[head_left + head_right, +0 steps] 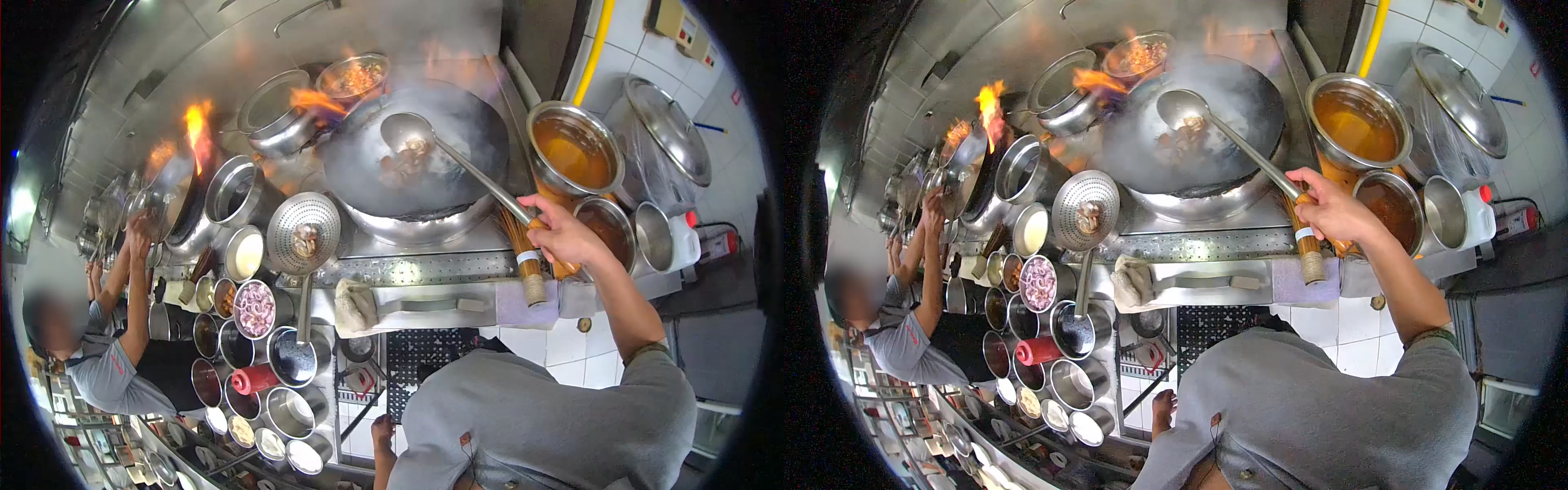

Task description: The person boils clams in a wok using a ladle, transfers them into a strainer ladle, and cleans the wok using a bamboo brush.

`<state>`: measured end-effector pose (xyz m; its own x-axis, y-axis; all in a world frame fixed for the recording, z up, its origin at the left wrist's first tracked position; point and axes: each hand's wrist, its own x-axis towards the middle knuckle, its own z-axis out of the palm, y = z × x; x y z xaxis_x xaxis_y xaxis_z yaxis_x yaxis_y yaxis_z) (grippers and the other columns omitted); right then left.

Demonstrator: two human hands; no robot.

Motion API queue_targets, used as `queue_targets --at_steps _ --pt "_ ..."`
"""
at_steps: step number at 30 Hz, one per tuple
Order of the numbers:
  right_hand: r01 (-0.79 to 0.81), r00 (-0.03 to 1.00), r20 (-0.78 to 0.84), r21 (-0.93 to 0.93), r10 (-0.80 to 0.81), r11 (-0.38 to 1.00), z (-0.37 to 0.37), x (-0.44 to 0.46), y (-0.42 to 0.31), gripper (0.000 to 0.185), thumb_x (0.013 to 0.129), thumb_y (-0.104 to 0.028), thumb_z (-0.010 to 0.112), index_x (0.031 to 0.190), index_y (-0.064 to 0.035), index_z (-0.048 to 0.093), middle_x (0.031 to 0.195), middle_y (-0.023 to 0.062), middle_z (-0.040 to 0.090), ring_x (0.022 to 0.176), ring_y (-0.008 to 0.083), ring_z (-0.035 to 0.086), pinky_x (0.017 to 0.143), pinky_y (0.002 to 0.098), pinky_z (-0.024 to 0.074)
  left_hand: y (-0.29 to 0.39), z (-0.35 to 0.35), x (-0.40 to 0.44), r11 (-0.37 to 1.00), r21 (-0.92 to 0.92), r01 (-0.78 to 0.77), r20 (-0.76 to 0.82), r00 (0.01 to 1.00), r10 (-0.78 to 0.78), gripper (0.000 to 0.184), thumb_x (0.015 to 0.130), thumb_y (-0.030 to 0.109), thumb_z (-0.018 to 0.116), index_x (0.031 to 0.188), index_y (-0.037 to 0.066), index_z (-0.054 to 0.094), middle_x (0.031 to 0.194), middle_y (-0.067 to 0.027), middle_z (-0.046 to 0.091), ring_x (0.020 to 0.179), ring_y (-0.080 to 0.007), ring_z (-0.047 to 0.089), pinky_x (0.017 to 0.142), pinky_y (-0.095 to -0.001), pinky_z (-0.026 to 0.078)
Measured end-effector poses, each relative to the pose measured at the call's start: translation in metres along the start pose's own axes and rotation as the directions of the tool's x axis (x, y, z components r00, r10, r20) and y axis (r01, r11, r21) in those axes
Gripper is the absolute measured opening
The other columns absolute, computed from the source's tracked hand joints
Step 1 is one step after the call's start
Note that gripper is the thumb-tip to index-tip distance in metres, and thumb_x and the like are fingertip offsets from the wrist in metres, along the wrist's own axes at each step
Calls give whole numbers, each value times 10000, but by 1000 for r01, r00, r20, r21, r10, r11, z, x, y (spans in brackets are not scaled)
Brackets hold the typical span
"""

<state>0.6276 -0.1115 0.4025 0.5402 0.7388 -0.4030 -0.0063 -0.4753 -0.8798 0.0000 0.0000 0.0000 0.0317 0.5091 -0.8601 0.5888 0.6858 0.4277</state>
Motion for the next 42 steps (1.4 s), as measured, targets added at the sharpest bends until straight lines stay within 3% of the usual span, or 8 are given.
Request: queue_targets --at_steps 15,18,21,22,26,31,38,42 --pt "4 999 -37 68 -2 998 12 -20 -3 532 914 -19 537 1415 -93 374 804 60 562 507 106 488 463 279 400 22 -8 -5 997 76 -29 6 1000 29 229 957 248 608 1090 76 679 816 -10 685 733 -141 671 569 -297 496" --pt "-26 1000 2 65 25 998 11 -19 -13 553 902 -27 540 1420 -79 353 792 59 559 502 108 495 458 278 406 -20 -22 45 877 327 -351 157 936 316 197 944 227 617 1052 72 671 857 -29 709 766 -159 693 571 -300 507" --pt "-39 997 67 177 28 983 5 -7 -11 570 880 -29 556 1411 -73 356 750 50 553 477 104 502 421 273 410 18 -6 11 993 106 -45 47 998 40 187 936 222 588 991 57 656 842 -45 703 765 -165 698 567 -301 513" --pt "-51 995 95 225 30 973 1 -3 -11 566 870 -30 563 1401 -75 373 720 43 548 466 98 503 403 266 406 -13 -17 49 846 347 -404 193 914 358 251 946 255 525 916 37 645 804 -53 678 751 -152 691 544 -301 498" --pt "-57 988 153 266 17 962 1 0 -19 566 852 -20 565 1387 -67 386 690 34 546 443 89 503 368 258 401 18 -3 27 993 105 -55 64 997 48 106 793 138 695 857 69 646 815 -58 705 697 -214 675 582 -387 522" --pt "-112 978 208 474 12 873 7 14 -20 541 884 -43 559 1393 -73 380 751 31 555 442 88 487 368 247 382 -33 -10 81 798 254 -547 147 837 527 299 690 86 739 986 93 696 832 -96 698 728 -277 677 625 -407 543" --pt "-102 974 227 430 2 897 21 16 -37 514 909 -55 559 1394 -83 392 774 45 544 452 88 477 359 244 369 -12 -9 20 995 96 -9 54 999 4 269 918 271 614 1125 108 670 903 -5 688 751 -134 650 626 -325 495" --pt "-214 952 305 635 13 742 21 -3 -42 478 926 -59 548 1378 -90 398 814 71 547 458 88 471 339 241 375 -23 -5 3 999 -37 -11 -61 998 9 305 975 322 653 1058 31 690 759 -15 669 564 -106 575 439 -262 422"
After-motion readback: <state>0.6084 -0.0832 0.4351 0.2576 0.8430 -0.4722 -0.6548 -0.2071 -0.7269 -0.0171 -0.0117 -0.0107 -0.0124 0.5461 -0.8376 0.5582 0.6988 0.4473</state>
